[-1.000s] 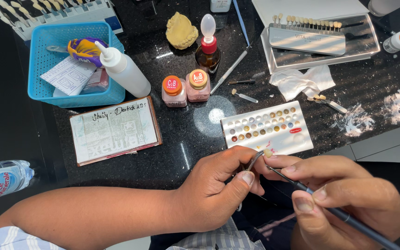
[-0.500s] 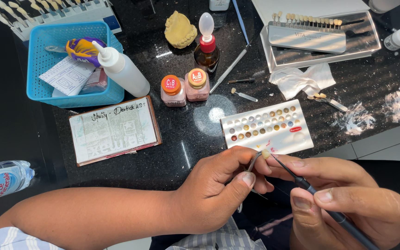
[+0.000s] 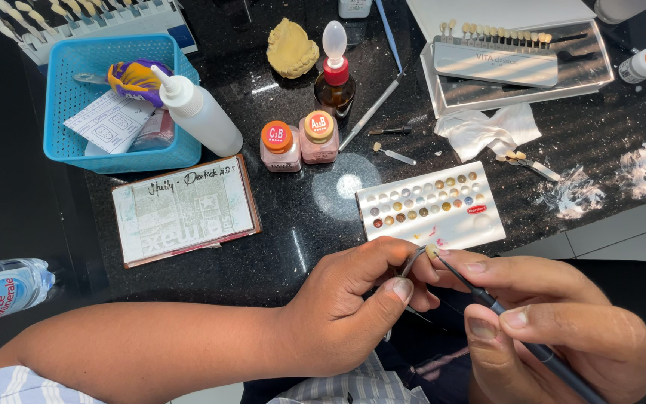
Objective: The person holds a small tooth-shaped object with tweezers and uses a fine brush to apply color from a palette onto its surface. The person repeatedly dips the brush into the palette and carefully paints the object, rotating it to access different areas.
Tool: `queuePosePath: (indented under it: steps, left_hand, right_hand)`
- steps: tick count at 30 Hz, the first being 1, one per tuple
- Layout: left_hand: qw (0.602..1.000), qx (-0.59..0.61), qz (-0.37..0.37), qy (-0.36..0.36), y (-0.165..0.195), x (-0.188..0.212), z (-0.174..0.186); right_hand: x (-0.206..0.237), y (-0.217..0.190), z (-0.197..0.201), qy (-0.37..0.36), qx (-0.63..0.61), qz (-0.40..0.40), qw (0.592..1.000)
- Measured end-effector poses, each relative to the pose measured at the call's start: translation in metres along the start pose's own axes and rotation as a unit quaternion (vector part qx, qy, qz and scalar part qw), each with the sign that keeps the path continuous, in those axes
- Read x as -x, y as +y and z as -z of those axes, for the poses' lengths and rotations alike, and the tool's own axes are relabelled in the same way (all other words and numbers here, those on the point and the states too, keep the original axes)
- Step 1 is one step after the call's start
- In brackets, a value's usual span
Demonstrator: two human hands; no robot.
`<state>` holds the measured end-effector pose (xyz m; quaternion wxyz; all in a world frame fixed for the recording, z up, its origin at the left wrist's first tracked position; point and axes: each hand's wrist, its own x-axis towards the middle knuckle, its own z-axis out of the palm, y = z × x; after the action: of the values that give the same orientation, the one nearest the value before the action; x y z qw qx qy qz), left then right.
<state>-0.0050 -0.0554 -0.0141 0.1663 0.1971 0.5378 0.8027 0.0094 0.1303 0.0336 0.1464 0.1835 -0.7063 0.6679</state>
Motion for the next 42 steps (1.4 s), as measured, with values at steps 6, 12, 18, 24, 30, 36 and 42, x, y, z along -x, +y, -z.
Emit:
queuePosePath:
  steps: [6, 12, 18, 24, 30, 36, 42]
  left_hand:
    - [1.000, -0.028, -0.006, 0.010, 0.001, 0.001, 0.000]
    - [1.000, 0.029, -0.011, 0.002, -0.005, 0.002, -0.002]
    - [0.985, 0.170, 0.016, -0.032, -0.012, 0.004, -0.001]
    - [0.942, 0.320, 0.097, -0.025, -0.015, 0.004, -0.002]
    - [0.946, 0.284, 0.155, -0.003, -0.013, 0.007, -0.005]
    - [0.954, 0.262, 0.144, -0.003, -0.009, 0.007, -0.007]
    - [0.955, 0.254, 0.151, -0.002, -0.008, 0.007, -0.006]
  right_hand:
    - [0.003, 0.000, 0.008, -0.031, 0.010, -0.008, 0.999]
    - [-0.001, 0.006, 0.012, -0.027, -0.041, -0.011, 0.999]
    - [0.001, 0.004, 0.002, 0.015, -0.022, -0.009, 1.000]
    - [-0.004, -0.001, -0.009, 0.024, 0.092, -0.006, 0.995]
    - [-0.012, -0.007, -0.008, -0.039, 0.151, -0.006, 0.988]
    - [-0.015, -0.005, 0.000, -0.089, 0.180, 0.011, 0.980]
    - [-0.016, -0.007, 0.002, -0.107, 0.184, 0.001, 0.977]
